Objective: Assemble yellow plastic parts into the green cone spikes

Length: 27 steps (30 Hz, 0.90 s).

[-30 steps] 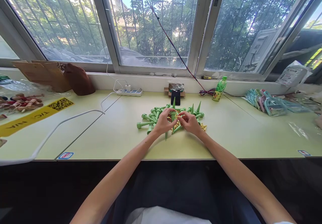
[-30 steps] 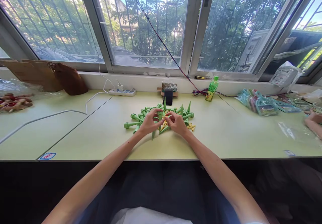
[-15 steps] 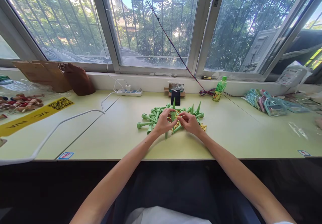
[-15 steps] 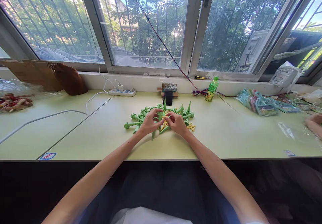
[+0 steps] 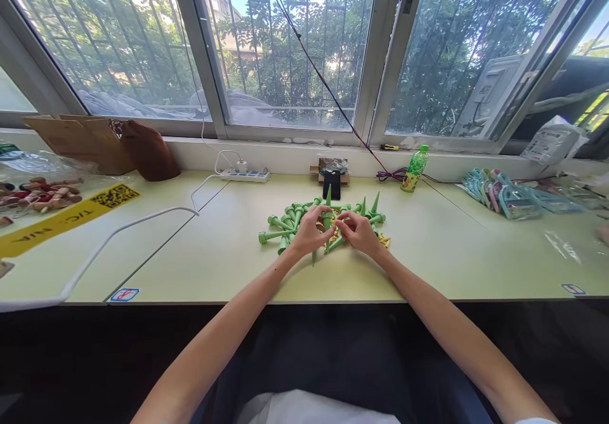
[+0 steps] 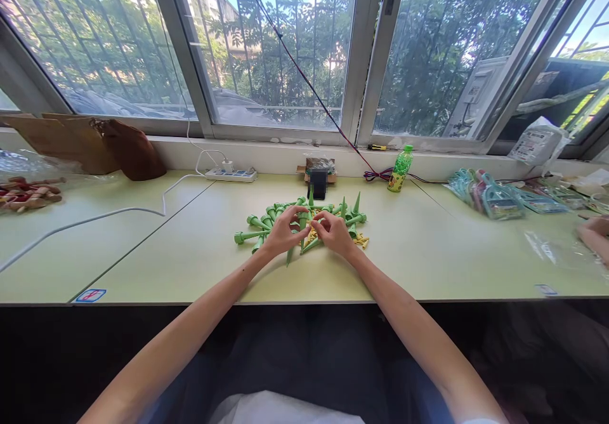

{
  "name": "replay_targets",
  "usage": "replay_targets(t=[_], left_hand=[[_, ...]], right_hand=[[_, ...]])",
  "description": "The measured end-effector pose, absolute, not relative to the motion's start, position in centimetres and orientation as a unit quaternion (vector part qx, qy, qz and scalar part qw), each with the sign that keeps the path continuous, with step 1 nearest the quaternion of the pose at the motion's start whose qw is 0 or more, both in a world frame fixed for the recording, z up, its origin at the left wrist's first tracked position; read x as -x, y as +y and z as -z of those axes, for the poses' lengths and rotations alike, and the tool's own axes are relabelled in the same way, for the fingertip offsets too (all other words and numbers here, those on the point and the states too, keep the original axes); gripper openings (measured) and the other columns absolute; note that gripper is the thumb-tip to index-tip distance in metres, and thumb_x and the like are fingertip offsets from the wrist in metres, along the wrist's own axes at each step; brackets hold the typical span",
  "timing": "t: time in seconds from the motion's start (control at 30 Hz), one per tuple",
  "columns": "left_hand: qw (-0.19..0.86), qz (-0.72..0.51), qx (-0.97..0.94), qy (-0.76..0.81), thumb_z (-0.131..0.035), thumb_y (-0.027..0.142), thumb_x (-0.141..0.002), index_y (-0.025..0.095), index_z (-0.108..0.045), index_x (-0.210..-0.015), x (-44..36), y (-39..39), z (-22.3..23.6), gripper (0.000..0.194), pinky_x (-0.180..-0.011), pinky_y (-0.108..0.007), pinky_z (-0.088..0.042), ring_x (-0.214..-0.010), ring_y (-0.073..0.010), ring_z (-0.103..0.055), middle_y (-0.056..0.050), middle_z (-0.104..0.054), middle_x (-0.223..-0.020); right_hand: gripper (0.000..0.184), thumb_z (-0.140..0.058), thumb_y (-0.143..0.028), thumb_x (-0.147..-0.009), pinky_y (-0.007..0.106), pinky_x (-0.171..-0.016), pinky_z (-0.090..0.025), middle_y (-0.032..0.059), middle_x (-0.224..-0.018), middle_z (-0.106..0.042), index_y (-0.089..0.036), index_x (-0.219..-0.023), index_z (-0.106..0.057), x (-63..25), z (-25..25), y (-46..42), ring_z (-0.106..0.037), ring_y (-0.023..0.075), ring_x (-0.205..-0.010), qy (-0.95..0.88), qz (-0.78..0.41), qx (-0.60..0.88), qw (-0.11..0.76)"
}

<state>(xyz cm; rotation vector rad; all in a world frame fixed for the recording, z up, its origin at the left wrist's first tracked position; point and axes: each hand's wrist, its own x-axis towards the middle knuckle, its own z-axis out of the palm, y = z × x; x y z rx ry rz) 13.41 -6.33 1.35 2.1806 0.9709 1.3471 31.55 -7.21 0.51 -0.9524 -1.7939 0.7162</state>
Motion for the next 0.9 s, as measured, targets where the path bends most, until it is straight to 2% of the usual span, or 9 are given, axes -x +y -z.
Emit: replay_targets(t=[0.27, 0.43, 0.6, 0.83, 0.9], left_hand=[[0.196, -0.482, -0.781, 0.345, -0.066, 0.022, -0.077, 0.019, -0.058, -0.110, -13.45, -6.44, -1.40, 0.033, -0.064, -0.022, -0.057, -0.076, -0.0107, -0.058, -0.007, -0.059, -0.107], [0.193, -0.477, -0.785, 0.345, -0.067, 0.024, -0.078, 0.018, -0.058, -0.111, -13.37, -6.54, -1.53, 0.034, -0.064, -0.023, -0.057, -0.077, -0.0109, -0.058, -0.007, -0.059, -0.108], [0.189, -0.476, -0.791, 0.335, -0.066, 0.025, -0.079, 0.019, -0.058, -0.110, -13.35, -6.62, -1.58, 0.032, -0.063, -0.023, -0.057, -0.077, -0.0113, -0.059, -0.008, -0.059, -0.108], [0.195, -0.474, -0.792, 0.332, -0.066, 0.025, -0.079, 0.019, -0.059, -0.111, -13.39, -6.59, -1.49, 0.033, -0.062, -0.023, -0.057, -0.075, -0.0109, -0.057, -0.007, -0.059, -0.107], [0.198, -0.477, -0.788, 0.336, -0.066, 0.025, -0.079, 0.019, -0.059, -0.111, -13.39, -6.57, -1.51, 0.033, -0.063, -0.023, -0.057, -0.078, -0.0116, -0.058, -0.007, -0.059, -0.108]], right_hand=[[0.042, -0.053, -0.062, -0.090, 0.026, -0.045, -0.034, -0.0033, -0.050, -0.052, -0.021, -0.084, -0.058, -31.53, -0.44, -7.11, -0.044, 0.0128, -0.043, -0.729, -0.287, 0.403, 0.472], [0.050, -0.046, -0.063, -0.093, 0.026, -0.046, -0.033, -0.0031, -0.046, -0.047, -0.022, -0.066, -0.047, -31.57, -0.68, -7.26, -0.041, 0.0121, -0.043, -0.738, -0.262, 0.410, 0.467], [0.054, -0.043, -0.063, -0.095, 0.027, -0.048, -0.032, -0.0027, -0.044, -0.044, -0.022, -0.059, -0.040, -31.50, -0.76, -7.37, -0.039, 0.0119, -0.044, -0.745, -0.237, 0.412, 0.468], [0.058, -0.039, -0.066, -0.095, 0.028, -0.049, -0.034, -0.0023, -0.043, -0.045, -0.021, -0.058, -0.043, -31.44, -0.91, -7.42, -0.040, 0.0118, -0.042, -0.744, -0.254, 0.413, 0.459], [0.053, -0.043, -0.065, -0.094, 0.027, -0.047, -0.033, -0.0028, -0.045, -0.046, -0.021, -0.064, -0.048, -31.48, -0.90, -7.44, -0.040, 0.0118, -0.041, -0.739, -0.264, 0.412, 0.463]])
